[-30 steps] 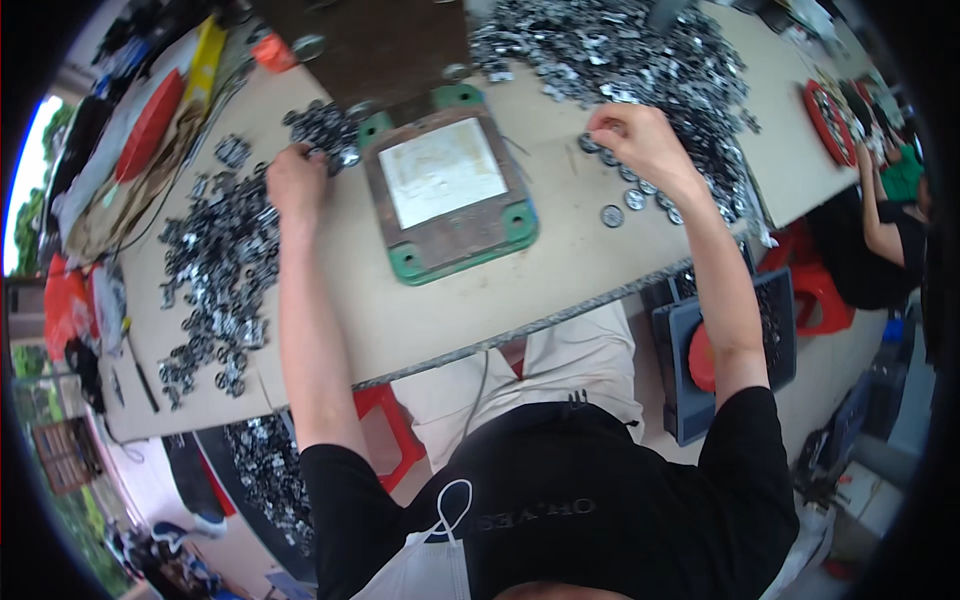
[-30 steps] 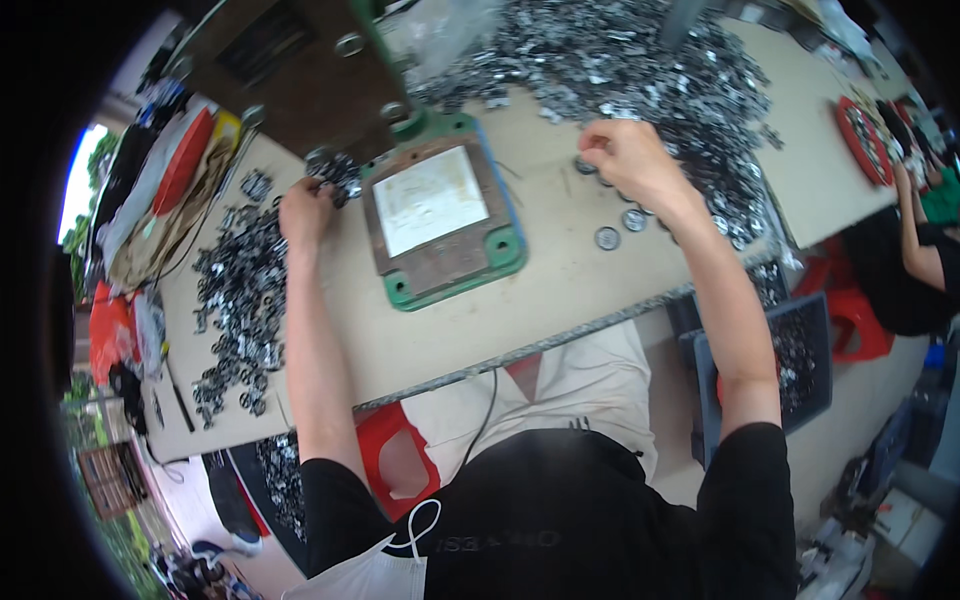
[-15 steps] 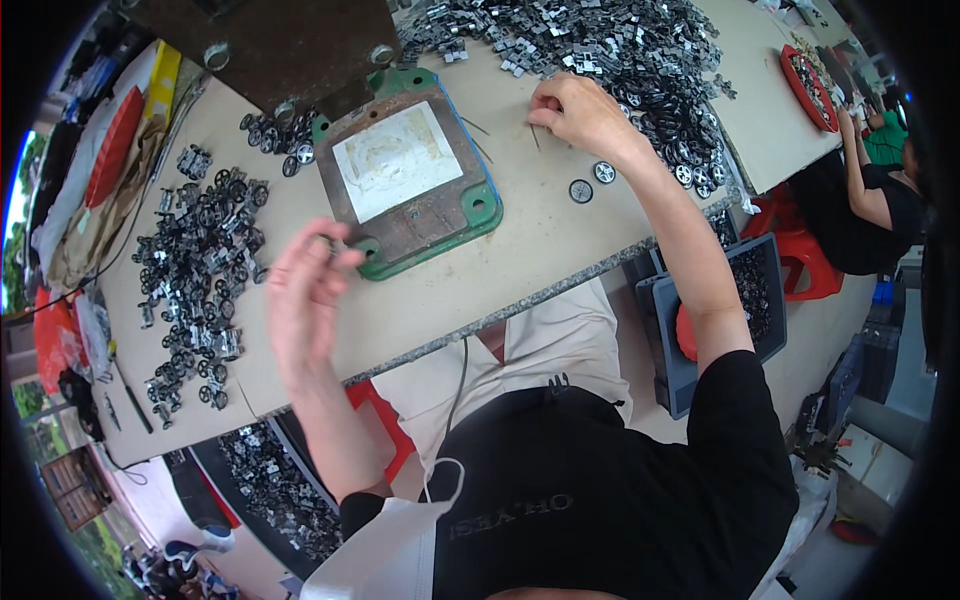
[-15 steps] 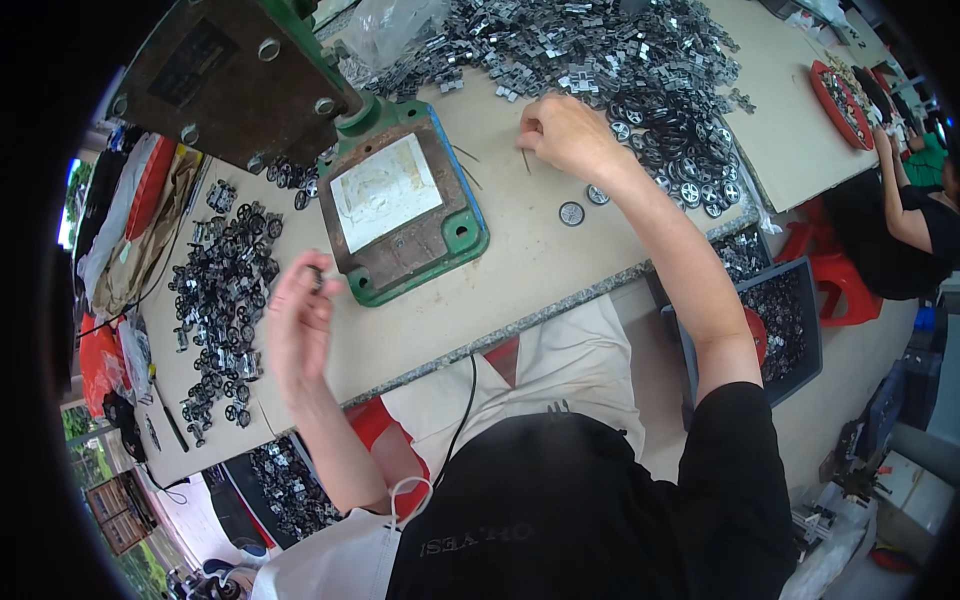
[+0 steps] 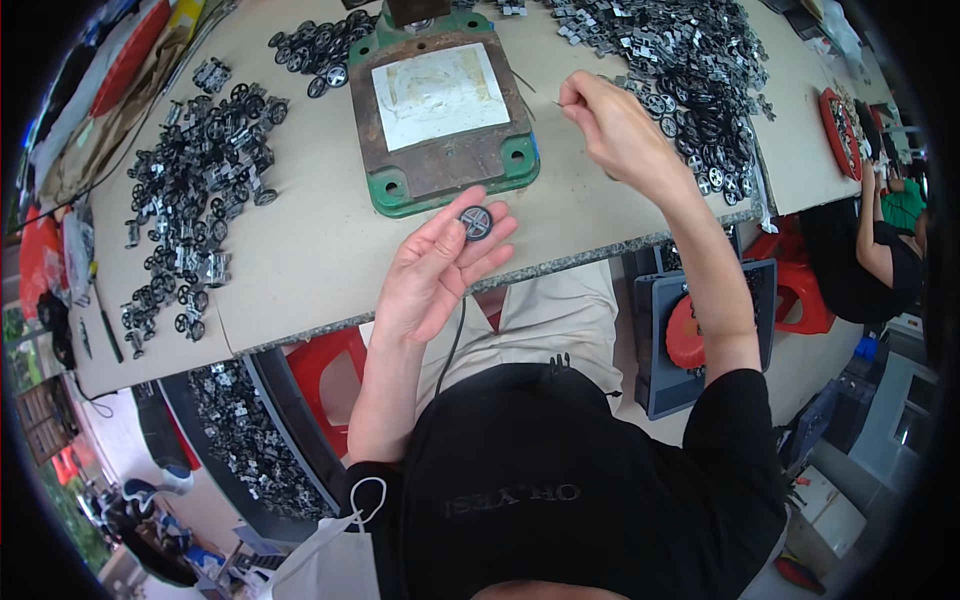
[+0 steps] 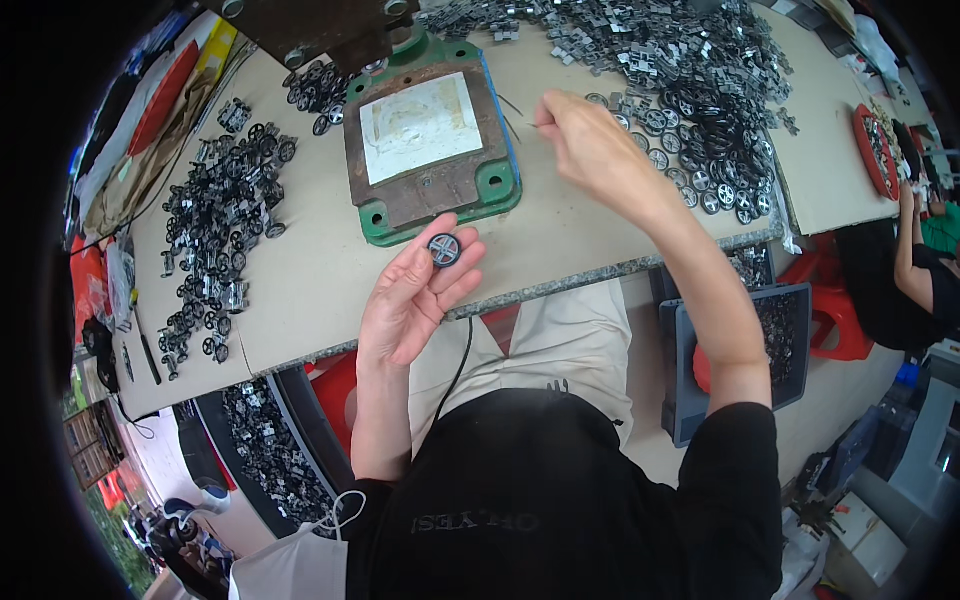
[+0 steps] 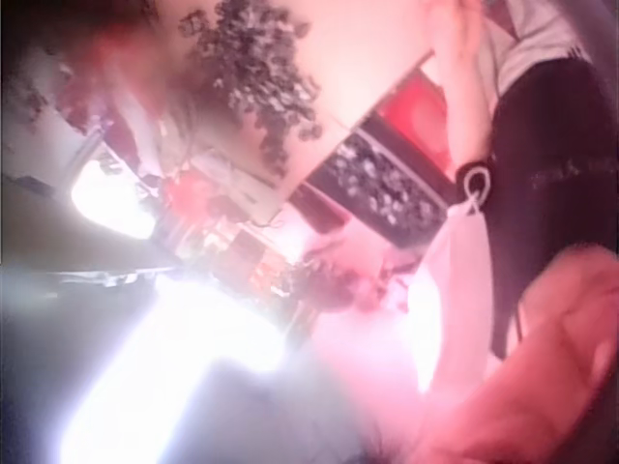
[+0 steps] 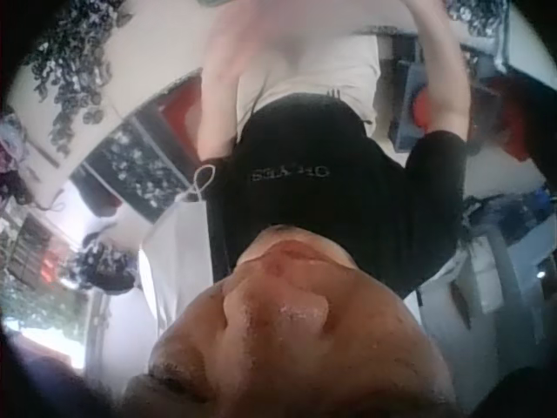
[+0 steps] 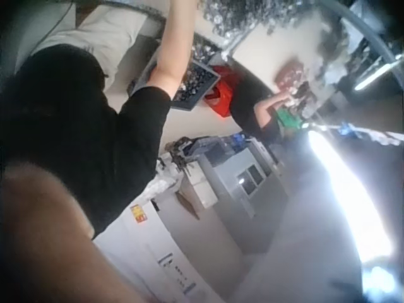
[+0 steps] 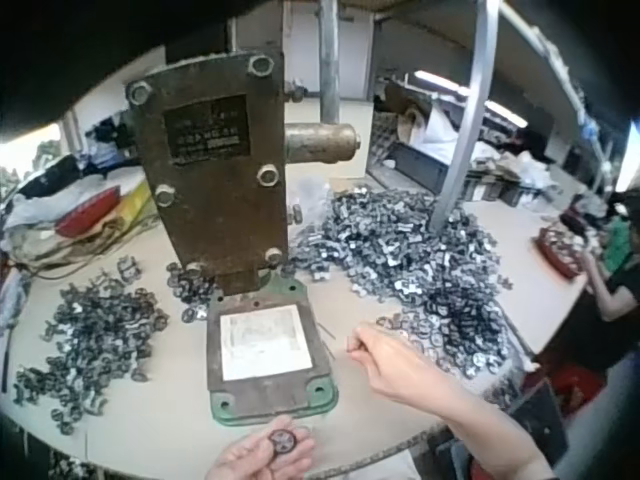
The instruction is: The person assembles small circular plastic components and metal rings by hand, then uses a manual press to join them.
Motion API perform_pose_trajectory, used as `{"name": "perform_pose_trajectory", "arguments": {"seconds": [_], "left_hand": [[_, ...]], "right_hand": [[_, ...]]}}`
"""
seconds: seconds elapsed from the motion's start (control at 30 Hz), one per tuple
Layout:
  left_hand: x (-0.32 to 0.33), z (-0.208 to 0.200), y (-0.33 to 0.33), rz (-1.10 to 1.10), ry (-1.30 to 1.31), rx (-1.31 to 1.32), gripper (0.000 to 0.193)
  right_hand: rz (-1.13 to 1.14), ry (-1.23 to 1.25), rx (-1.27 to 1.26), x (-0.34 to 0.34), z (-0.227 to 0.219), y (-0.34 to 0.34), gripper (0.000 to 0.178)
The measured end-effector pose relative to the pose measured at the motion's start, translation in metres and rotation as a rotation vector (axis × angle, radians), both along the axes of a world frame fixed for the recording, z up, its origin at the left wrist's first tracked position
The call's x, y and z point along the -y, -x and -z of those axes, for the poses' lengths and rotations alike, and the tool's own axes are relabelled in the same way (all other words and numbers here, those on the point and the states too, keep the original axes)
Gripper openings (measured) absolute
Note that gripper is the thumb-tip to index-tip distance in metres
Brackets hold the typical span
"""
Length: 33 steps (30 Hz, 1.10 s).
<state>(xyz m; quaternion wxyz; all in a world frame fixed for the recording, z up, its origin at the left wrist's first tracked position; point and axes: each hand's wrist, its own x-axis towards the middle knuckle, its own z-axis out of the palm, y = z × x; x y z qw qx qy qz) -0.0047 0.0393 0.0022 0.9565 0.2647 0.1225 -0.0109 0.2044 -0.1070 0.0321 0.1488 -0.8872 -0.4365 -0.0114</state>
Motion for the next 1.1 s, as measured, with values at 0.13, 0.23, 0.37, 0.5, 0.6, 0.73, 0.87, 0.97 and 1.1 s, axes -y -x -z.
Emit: {"name": "perform_pose_trajectory", "arguments": {"seconds": [0.13,0.23,0.37,0.5,0.6,0.73,0.87,0.97,1.1], "left_hand": [[0.009,0.005,-0.002,0.001,0.032,0.042,0.042],[0.013,0.015,-0.004,-0.027,0.051,0.061,0.042],[0.016,0.015,-0.004,-0.029,0.085,0.094,0.041],[0.018,0.013,-0.004,-0.029,0.071,0.079,0.040],[0.020,0.012,-0.004,-0.053,0.069,0.067,0.038],[0.026,0.014,-0.004,-0.096,0.024,0.072,0.036],[0.029,0.018,-0.008,-0.085,0.035,0.085,0.034],[0.030,0.016,-0.010,-0.044,0.068,0.079,0.034],[0.027,0.018,-0.012,0.004,0.060,0.069,0.035]], "right_hand": [[-0.069,-0.520,-0.830,-0.004,-0.027,0.062,0.014],[-0.091,-0.723,-1.130,-0.002,-0.013,0.082,0.014],[-0.085,-0.834,-1.197,0.000,-0.003,0.094,0.013],[-0.076,-0.890,-1.243,0.000,0.002,0.098,0.011],[0.002,-0.922,-1.304,-0.001,-0.001,0.102,0.009],[-0.232,-0.795,-0.509,0.002,0.010,0.106,0.008],[-0.202,-0.855,-0.545,0.007,0.015,0.107,0.010],[-0.170,-0.804,-0.694,0.013,0.009,0.106,0.011],[-0.053,-0.743,-1.058,0.023,-0.012,0.079,0.014]]}}
